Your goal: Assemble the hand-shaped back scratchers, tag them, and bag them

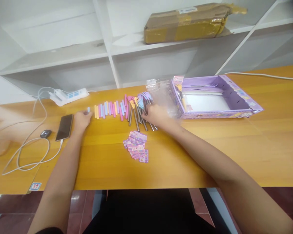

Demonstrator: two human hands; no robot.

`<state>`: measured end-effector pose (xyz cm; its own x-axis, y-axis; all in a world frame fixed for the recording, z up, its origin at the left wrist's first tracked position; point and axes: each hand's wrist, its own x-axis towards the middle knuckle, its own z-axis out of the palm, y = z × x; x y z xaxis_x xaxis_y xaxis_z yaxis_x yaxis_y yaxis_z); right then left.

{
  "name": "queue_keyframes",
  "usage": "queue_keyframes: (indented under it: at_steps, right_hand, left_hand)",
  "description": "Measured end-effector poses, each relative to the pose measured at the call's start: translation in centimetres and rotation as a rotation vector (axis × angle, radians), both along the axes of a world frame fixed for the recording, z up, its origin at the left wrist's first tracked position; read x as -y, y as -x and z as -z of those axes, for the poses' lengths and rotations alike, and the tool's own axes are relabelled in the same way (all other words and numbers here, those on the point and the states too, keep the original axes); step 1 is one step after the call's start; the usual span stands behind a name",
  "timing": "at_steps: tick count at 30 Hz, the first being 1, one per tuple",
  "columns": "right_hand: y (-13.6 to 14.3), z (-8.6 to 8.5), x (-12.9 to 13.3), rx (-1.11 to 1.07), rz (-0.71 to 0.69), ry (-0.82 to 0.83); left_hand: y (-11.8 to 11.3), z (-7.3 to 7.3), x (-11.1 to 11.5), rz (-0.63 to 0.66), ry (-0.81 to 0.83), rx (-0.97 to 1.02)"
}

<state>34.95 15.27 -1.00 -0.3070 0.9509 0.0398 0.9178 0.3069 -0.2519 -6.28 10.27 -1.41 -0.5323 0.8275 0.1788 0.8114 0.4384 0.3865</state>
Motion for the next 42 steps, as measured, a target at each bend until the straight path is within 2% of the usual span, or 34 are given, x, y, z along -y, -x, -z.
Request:
queue_keyframes:
  at_steps: [4, 6, 8, 10, 11, 13, 16, 18, 21, 23, 26, 31, 35, 42]
  right_hand:
    - [-0.5, -1.4, -0.3, -0.067, 0.010, 0.009]
    - [-1.4, -2.5, -0.3, -0.109, 0.004, 0.000]
    - [-2.8, -3.6, 0.2, -0.218, -0.012, -0.036]
    - [-4.4, -4.1, 1.6, -0.422, -0.026, -0.049]
    - [-5.2, -4.2, 2.7, -0.559, -0.026, -0.029]
    - [-6.8, -4.0, 5.5, -0.837, -0.016, 0.078]
    - [-8.4, -3.1, 10.6, -1.144, -0.005, 0.256]
    - [-9.0, -2.3, 13.8, -1.290, 0.024, 0.332]
    - [-9.1, -0.8, 17.2, -1.503, 0.118, 0.365]
    - [-9.0, 0.1, 18.1, -1.569, 0.171, 0.365]
    - [-9.0, 1.0, 18.0, -1.606, 0.190, 0.379]
    - [-9.2, 1.4, 17.7, -1.669, 0.188, 0.383]
    - [-9.1, 1.2, 18.4, -1.651, 0.195, 0.351]
    - [-9.0, 1.3, 18.6, -1.595, 0.153, 0.395]
  left_hand:
    - [-0.1, -2.2, -0.1, 0.034, 0.025, 0.089]
    - [-1.1, -3.7, 0.8, 0.094, 0.047, 0.148]
    - [-3.2, -4.9, 3.0, 0.224, 0.066, 0.186]
    - [-6.4, -5.5, 6.4, 0.514, 0.045, 0.134]
    - [-8.3, -5.6, 8.4, 0.641, 0.044, 0.093]
    - [-12.1, -5.3, 12.4, 0.782, 0.028, 0.066]
    - [-16.7, -4.0, 16.7, 0.889, -0.053, 0.050]
    - [-18.6, -3.1, 18.0, 0.914, -0.121, 0.033]
    - [-20.0, -2.2, 18.4, 0.880, -0.190, 0.086]
    - [-20.5, -1.6, 18.3, 0.842, -0.239, 0.150]
    - [-21.1, -0.8, 18.3, 0.847, -0.308, 0.161]
    - [-21.6, 0.4, 18.6, 0.967, -0.377, 0.065]
    - [-21.5, 0.6, 18.7, 0.969, -0.380, 0.066]
    - [-21.4, 0.8, 18.7, 0.999, -0.403, 0.062]
